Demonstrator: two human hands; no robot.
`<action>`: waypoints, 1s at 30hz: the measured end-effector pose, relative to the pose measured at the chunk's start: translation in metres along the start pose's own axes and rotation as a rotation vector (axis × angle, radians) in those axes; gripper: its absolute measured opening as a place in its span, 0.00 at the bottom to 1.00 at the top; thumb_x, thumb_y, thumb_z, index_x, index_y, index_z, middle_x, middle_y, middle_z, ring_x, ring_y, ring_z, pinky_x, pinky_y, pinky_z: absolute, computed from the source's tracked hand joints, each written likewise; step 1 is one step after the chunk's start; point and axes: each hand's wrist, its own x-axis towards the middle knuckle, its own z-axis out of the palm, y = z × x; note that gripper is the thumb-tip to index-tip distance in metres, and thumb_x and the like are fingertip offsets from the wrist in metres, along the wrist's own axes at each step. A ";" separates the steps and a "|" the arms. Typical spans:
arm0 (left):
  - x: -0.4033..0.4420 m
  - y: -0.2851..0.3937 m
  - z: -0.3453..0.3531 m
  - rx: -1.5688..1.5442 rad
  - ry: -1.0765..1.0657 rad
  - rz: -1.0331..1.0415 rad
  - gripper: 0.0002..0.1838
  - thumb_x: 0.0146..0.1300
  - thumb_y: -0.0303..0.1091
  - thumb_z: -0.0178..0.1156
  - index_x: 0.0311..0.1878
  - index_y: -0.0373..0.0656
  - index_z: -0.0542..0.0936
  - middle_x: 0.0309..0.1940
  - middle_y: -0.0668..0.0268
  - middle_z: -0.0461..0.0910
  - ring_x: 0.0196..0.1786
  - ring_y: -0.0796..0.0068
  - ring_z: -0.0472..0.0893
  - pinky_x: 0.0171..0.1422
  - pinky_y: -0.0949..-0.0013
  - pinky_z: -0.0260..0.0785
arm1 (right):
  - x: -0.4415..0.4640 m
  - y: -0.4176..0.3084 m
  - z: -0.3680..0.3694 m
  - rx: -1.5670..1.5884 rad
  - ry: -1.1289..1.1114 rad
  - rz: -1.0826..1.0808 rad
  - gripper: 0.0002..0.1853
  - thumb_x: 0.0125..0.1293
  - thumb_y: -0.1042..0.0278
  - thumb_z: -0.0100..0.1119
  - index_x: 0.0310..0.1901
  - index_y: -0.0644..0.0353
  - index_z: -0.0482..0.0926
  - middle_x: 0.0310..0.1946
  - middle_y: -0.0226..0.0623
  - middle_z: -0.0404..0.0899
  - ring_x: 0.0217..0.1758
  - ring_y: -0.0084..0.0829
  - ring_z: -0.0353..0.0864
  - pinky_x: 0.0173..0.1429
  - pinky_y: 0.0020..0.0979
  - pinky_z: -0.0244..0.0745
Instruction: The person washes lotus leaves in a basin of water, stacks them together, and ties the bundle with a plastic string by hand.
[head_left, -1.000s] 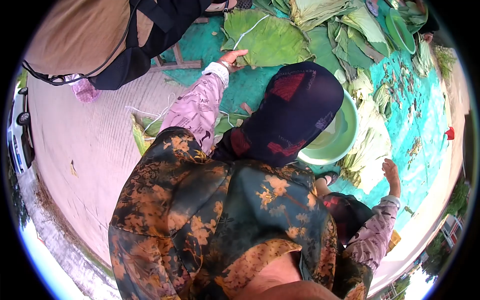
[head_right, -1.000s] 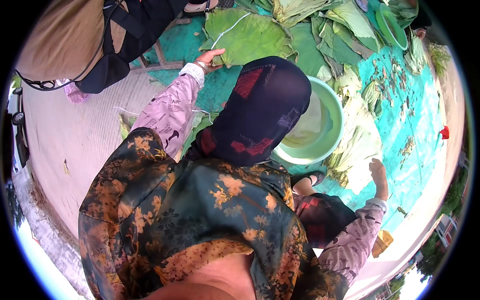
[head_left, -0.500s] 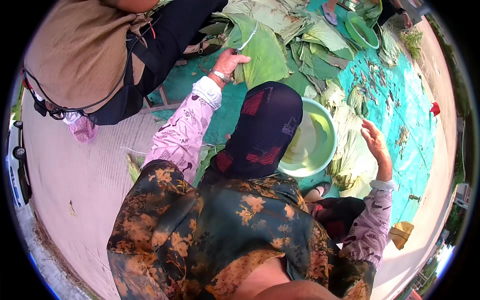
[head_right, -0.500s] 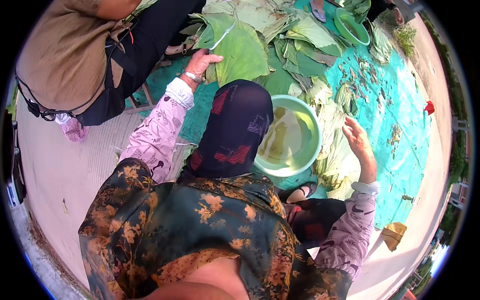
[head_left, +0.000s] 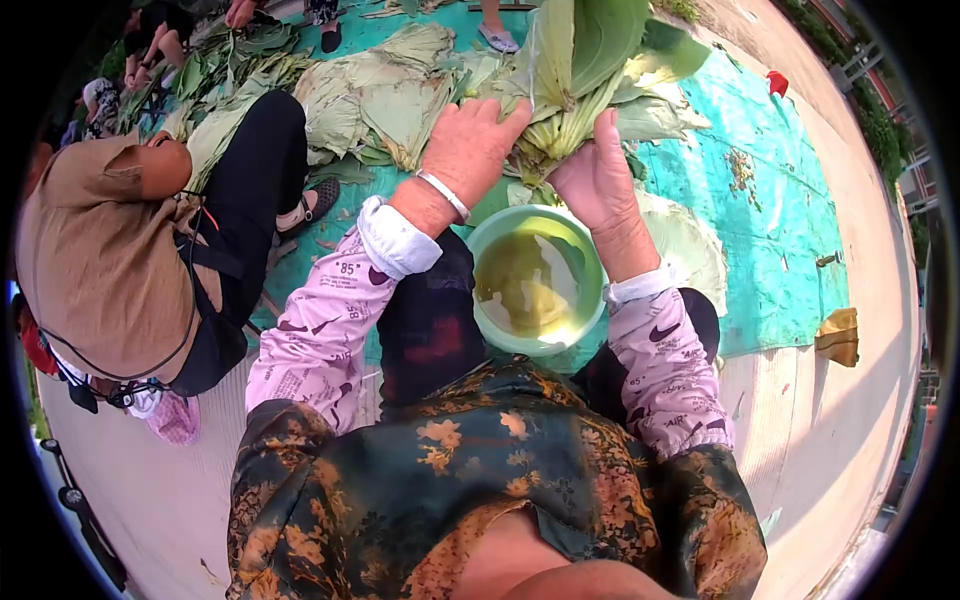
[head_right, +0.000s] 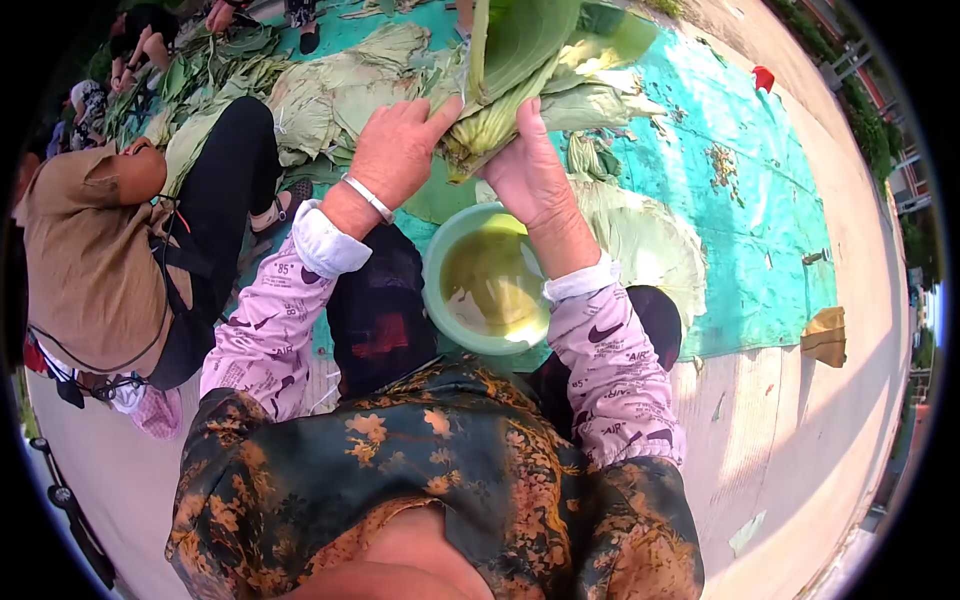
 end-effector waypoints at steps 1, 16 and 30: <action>0.002 0.006 0.005 0.055 0.047 0.055 0.28 0.48 0.27 0.54 0.56 0.52 0.69 0.32 0.66 0.71 0.38 0.68 0.72 0.40 0.66 0.62 | 0.001 0.002 -0.010 0.051 0.047 -0.024 0.33 0.60 0.41 0.48 0.61 0.54 0.57 0.59 0.38 0.63 0.61 0.37 0.62 0.63 0.44 0.58; -0.017 0.020 -0.015 -0.568 0.297 -0.027 0.24 0.50 0.30 0.63 0.53 0.44 0.71 0.46 0.61 0.73 0.47 0.67 0.72 0.53 0.65 0.63 | -0.005 -0.015 -0.049 0.229 -0.010 -0.207 0.23 0.63 0.57 0.48 0.57 0.58 0.65 0.56 0.36 0.68 0.58 0.37 0.67 0.63 0.40 0.61; -0.036 0.038 0.033 -1.977 -0.138 -0.397 0.43 0.52 0.51 0.63 0.64 0.35 0.55 0.60 0.56 0.61 0.62 0.64 0.62 0.63 0.64 0.55 | -0.005 -0.005 -0.045 0.191 -0.075 -0.240 0.21 0.63 0.63 0.50 0.57 0.58 0.65 0.55 0.35 0.68 0.59 0.36 0.65 0.64 0.41 0.60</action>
